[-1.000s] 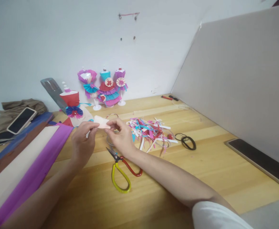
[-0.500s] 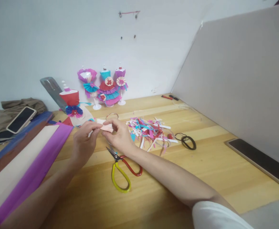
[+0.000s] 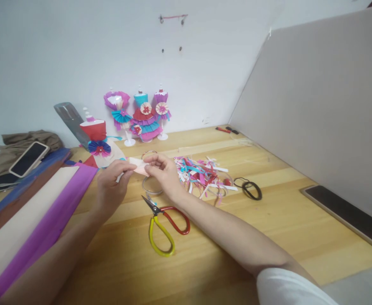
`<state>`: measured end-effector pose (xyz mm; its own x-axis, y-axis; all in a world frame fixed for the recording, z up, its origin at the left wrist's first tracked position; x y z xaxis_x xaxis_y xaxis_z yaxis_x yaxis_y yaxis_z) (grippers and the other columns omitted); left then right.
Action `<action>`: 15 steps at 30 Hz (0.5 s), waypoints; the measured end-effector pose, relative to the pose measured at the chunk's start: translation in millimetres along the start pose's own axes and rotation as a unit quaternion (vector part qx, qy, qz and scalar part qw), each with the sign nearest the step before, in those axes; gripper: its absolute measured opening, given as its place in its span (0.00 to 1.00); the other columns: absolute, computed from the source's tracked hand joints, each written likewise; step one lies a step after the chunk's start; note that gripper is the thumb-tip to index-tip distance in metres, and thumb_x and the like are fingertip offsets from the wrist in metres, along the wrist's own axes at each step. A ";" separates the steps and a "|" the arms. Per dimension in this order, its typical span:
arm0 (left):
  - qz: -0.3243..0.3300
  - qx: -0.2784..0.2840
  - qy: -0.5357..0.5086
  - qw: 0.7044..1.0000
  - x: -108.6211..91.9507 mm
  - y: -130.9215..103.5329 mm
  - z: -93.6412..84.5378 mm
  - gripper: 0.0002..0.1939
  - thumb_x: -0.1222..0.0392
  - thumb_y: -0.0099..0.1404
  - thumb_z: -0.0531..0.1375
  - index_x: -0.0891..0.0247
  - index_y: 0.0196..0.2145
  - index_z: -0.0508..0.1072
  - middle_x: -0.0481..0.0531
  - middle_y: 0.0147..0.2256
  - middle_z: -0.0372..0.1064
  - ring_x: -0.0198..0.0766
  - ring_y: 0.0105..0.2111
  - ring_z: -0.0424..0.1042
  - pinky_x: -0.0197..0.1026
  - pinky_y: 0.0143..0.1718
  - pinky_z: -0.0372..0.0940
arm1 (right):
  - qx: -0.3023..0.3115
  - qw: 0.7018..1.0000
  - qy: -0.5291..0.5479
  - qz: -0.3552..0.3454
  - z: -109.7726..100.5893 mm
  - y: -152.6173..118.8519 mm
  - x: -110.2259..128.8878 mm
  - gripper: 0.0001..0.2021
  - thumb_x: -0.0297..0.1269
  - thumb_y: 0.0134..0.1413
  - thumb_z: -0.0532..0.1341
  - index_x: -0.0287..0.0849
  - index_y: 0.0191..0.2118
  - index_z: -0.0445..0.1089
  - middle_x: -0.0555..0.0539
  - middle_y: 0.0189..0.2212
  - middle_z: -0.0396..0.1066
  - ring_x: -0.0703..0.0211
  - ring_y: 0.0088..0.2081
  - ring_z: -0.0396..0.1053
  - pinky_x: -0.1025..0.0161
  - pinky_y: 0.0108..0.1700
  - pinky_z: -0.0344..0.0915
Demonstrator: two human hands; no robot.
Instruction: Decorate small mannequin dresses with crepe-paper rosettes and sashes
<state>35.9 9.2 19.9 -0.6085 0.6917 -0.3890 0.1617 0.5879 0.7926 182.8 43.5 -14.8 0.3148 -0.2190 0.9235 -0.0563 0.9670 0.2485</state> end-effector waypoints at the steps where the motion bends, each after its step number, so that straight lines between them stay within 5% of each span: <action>1: -0.003 -0.001 -0.002 1.000 0.1 0.2 0.0 0.07 0.68 0.64 0.56 0.61 0.32 0.74 0.49 0.31 0.73 0.35 0.33 0.72 0.38 0.36 0.66 | -0.003 1.000 -0.001 -0.003 -0.2 0.0 0.9 0.09 0.35 0.39 0.66 0.42 0.31 0.72 0.53 0.23 0.68 0.65 0.26 0.64 0.65 0.31 0.62; 15: -0.107 0.008 -0.082 0.991 13.2 0.1 1.9 0.06 0.68 0.60 0.58 0.61 0.31 0.74 0.48 0.30 0.74 0.37 0.32 0.71 0.39 0.35 0.65 | 0.010 0.995 -0.064 -0.082 -1.4 -3.4 9.8 0.06 0.35 0.45 0.62 0.43 0.32 0.72 0.52 0.25 0.66 0.63 0.28 0.63 0.63 0.33 0.61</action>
<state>29.4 19.2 13.9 -0.4951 0.6095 -0.6192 0.0561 0.7336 0.6773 187.4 38.3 -7.0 0.1978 -0.3888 0.8998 -0.0331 0.9148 0.4026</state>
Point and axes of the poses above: each hand's wrist, its own y-axis towards the middle knuckle, its own z-axis out of the palm, x = y × z, the point moved 4 cm from there along y, towards the middle knuckle
